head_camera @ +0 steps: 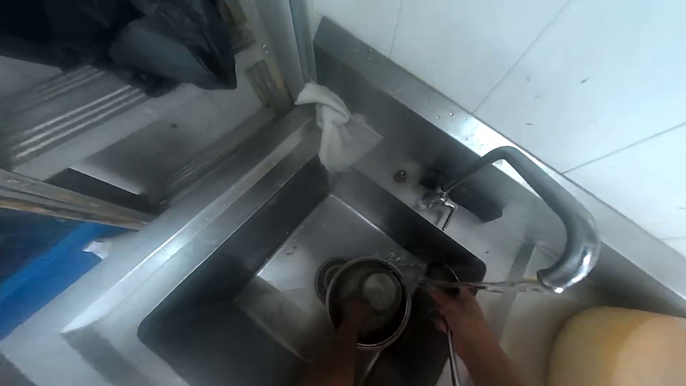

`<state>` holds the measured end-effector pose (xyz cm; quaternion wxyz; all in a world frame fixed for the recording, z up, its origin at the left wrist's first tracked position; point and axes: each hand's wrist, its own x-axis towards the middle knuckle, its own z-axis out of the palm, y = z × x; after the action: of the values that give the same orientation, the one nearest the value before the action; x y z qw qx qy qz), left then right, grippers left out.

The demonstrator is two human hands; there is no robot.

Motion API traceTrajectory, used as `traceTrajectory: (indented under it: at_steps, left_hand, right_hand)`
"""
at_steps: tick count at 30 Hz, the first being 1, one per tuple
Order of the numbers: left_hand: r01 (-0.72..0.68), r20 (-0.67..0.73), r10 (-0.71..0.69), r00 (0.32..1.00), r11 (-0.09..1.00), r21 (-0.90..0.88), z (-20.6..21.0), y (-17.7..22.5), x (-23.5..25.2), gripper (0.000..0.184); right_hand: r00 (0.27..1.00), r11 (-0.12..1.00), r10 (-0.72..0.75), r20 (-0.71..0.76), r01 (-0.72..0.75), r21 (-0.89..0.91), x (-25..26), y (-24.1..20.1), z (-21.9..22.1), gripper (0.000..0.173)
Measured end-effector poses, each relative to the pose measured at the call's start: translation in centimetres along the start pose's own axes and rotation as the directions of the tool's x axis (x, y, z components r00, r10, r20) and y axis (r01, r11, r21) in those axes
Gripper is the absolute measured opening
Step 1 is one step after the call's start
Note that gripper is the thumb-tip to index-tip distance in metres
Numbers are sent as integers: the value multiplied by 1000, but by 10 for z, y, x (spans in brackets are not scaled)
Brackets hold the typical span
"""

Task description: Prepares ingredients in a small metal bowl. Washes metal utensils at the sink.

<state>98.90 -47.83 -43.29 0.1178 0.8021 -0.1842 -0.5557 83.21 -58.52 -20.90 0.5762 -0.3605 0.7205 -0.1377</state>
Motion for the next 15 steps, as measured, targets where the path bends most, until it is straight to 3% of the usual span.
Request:
traceTrajectory:
  at_steps: [3, 6, 10, 11, 12, 14, 15]
  left_hand:
    - [56, -101, -95, 990, 941, -333, -8, 33, -37, 54]
    - [46, -116, -168, 979, 738, -674, -15, 79, -109, 48]
    - [64, -46, -164, 985, 606, -793, -11, 108, -158, 36]
    - [37, -53, -129, 990, 611, -790, -8, 105, -156, 33]
    - [-25, -101, -72, 992, 685, -728, -5, 101, -150, 30]
    - [-219, -223, 148, 964, 914, -342, -16, 101, -135, 30]
    - [-301, -222, 274, 936, 949, -95, -28, 109, -130, 32]
  right_hand:
    - [999, 998, 41, -13, -42, -37, -5, 17, 7, 75]
    - [997, 985, -54, -58, 44, -166, -3, 30, 29, 103]
    - [977, 869, -201, -69, 145, -472, 3, 8, 38, 94]
    - [979, 802, -199, -37, 141, -581, 2, -4, 31, 92]
    - [980, 702, -199, -3, 140, -698, -1, -18, 23, 89]
    - [989, 451, -140, 54, 113, -886, -10, -49, 7, 85]
    - [992, 324, -95, 81, 108, -940, -16, -64, 1, 84]
